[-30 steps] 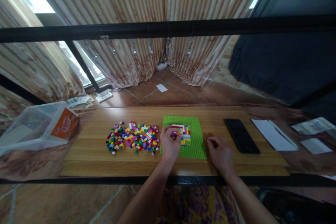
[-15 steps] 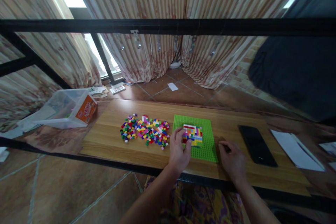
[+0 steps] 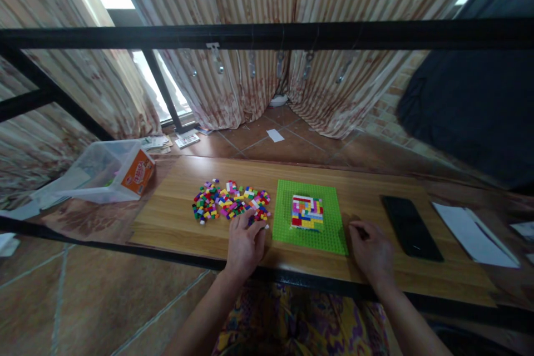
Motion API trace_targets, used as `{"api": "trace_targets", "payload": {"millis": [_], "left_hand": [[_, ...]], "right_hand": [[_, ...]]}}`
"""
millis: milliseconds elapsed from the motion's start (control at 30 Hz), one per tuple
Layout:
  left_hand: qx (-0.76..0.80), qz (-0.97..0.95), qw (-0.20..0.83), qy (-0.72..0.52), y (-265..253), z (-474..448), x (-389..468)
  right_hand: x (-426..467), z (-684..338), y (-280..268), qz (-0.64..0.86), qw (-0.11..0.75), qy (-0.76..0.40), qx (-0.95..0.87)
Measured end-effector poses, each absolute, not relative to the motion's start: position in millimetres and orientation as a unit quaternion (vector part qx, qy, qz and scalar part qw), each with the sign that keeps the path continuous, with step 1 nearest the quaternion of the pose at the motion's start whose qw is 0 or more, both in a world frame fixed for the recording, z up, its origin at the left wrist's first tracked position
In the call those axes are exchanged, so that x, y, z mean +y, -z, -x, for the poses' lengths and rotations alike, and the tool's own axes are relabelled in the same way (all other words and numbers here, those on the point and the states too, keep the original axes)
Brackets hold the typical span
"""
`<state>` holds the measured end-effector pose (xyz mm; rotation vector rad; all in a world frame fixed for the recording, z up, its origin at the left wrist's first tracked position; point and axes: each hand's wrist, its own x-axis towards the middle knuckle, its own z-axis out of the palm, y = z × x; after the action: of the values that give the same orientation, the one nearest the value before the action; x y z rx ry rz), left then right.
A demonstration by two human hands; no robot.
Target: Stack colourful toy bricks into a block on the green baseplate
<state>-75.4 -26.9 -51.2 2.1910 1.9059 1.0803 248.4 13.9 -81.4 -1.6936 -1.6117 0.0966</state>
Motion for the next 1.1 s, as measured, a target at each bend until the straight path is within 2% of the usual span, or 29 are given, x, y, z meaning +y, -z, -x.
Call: {"api": "trace_targets", "payload": {"millis": [367, 833, 1100], "left_hand": [[0.642, -0.693, -0.021, -0.328, 56, 96, -23], [0.625, -0.719, -0.033, -0.302, 55, 74, -27], [0.604, -0.71, 0.0, -0.361, 50, 72, -25]], "right_hand": [[13, -247, 81, 0.663, 0.401, -0.044, -0.631], [14, -246, 80, 0.673, 0.392, -0.046, -0.626], [13, -245, 78, 0.67, 0.397, -0.053, -0.624]]}}
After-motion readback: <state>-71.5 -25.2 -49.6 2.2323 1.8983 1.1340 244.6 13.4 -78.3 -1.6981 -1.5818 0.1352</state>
